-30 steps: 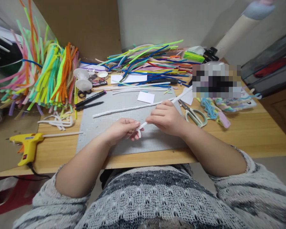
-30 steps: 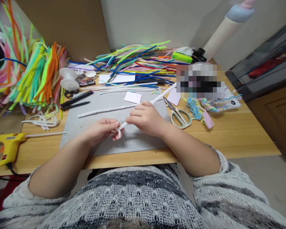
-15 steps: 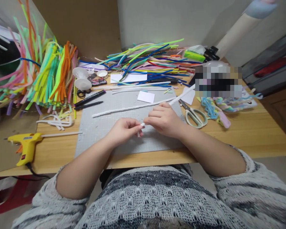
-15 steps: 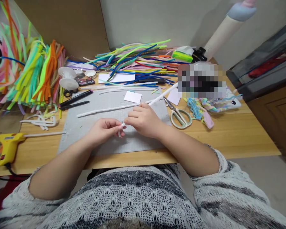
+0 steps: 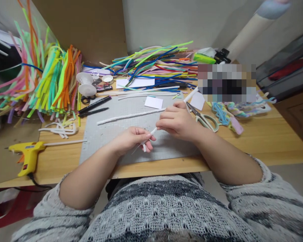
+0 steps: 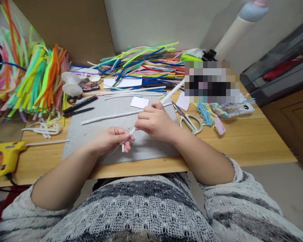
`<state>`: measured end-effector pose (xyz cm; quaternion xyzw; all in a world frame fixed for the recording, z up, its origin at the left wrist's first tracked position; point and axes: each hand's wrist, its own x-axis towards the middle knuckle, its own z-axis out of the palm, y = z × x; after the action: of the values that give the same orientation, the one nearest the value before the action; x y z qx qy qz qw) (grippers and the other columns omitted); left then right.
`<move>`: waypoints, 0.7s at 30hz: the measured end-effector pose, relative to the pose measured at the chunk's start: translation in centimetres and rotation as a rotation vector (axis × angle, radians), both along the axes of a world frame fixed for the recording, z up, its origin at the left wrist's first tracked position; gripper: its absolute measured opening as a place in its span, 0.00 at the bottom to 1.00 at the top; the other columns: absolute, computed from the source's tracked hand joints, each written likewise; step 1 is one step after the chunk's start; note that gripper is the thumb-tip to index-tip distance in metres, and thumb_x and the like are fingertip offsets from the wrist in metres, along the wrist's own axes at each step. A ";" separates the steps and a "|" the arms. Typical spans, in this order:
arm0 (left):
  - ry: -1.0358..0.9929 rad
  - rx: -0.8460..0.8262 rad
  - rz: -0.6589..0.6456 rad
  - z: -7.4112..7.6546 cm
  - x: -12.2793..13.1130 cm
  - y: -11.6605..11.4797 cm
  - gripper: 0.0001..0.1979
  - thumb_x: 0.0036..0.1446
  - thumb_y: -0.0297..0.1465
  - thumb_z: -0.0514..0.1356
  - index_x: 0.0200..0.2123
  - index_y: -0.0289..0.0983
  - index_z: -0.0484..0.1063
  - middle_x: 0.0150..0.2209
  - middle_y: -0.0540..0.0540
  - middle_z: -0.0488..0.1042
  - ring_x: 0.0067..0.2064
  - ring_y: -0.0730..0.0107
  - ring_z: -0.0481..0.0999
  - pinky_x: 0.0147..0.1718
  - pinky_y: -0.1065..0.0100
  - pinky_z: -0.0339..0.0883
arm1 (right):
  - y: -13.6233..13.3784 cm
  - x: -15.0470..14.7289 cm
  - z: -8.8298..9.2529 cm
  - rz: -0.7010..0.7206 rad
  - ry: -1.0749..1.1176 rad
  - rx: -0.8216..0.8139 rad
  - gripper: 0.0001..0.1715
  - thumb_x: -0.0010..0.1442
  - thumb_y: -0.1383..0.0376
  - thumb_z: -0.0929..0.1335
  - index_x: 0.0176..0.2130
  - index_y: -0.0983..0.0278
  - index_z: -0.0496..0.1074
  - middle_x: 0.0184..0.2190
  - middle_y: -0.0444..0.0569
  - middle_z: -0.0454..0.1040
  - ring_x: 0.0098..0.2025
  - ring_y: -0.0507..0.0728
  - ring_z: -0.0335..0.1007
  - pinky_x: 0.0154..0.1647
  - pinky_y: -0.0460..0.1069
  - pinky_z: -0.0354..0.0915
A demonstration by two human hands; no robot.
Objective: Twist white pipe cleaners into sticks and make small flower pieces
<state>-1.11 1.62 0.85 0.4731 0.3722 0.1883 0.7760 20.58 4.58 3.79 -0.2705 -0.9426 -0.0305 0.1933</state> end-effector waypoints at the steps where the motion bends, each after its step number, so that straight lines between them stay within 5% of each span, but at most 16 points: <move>1: 0.024 0.031 0.002 0.0 0.1 -0.1 0.12 0.54 0.35 0.58 0.33 0.31 0.73 0.24 0.45 0.76 0.24 0.74 0.73 0.26 0.71 0.64 | -0.1 -0.1 0.0 -0.002 -0.009 -0.004 0.15 0.64 0.62 0.60 0.30 0.61 0.71 0.26 0.42 0.73 0.32 0.52 0.60 0.40 0.53 0.43; 3: 0.117 0.159 0.028 0.0 0.4 -0.4 0.11 0.55 0.35 0.57 0.32 0.32 0.73 0.25 0.45 0.76 0.25 0.73 0.73 0.27 0.70 0.64 | -0.3 -0.3 0.0 -0.020 -0.020 -0.002 0.17 0.63 0.61 0.60 0.28 0.62 0.70 0.25 0.42 0.72 0.31 0.52 0.59 0.39 0.53 0.43; 9: 0.635 0.896 0.098 0.4 0.9 -1.2 0.13 0.58 0.35 0.53 0.26 0.36 0.73 0.21 0.50 0.73 0.24 0.74 0.68 0.26 0.72 0.58 | -0.4 -0.6 -0.5 -0.099 -0.039 0.031 0.16 0.63 0.61 0.61 0.27 0.63 0.70 0.24 0.43 0.72 0.30 0.52 0.59 0.37 0.53 0.42; 14: 0.533 0.708 0.104 0.4 1.1 -1.0 0.15 0.59 0.37 0.53 0.27 0.36 0.73 0.22 0.50 0.74 0.21 0.76 0.67 0.23 0.73 0.58 | -0.5 -0.8 -0.7 -0.092 -0.028 0.010 0.15 0.62 0.62 0.62 0.27 0.63 0.71 0.24 0.43 0.72 0.31 0.52 0.59 0.38 0.53 0.43; 19: 0.636 0.993 0.135 0.4 1.4 -1.4 0.14 0.59 0.35 0.53 0.26 0.37 0.73 0.24 0.50 0.75 0.26 0.74 0.70 0.28 0.72 0.59 | -0.8 -1.1 -0.9 -0.090 0.030 -0.043 0.14 0.61 0.63 0.62 0.27 0.62 0.71 0.24 0.42 0.72 0.30 0.52 0.59 0.37 0.52 0.42; 21: 0.628 0.969 0.127 0.4 1.4 -1.5 0.14 0.58 0.36 0.53 0.26 0.37 0.73 0.25 0.49 0.75 0.27 0.72 0.71 0.29 0.71 0.60 | -0.7 -1.1 -0.9 -0.084 0.030 -0.051 0.13 0.61 0.63 0.62 0.27 0.62 0.71 0.24 0.42 0.72 0.30 0.52 0.59 0.37 0.52 0.42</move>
<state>0.28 0.16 1.27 0.7842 0.4837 0.2338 0.3105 19.48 3.88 2.92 -0.3150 -0.9280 -0.0107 0.1988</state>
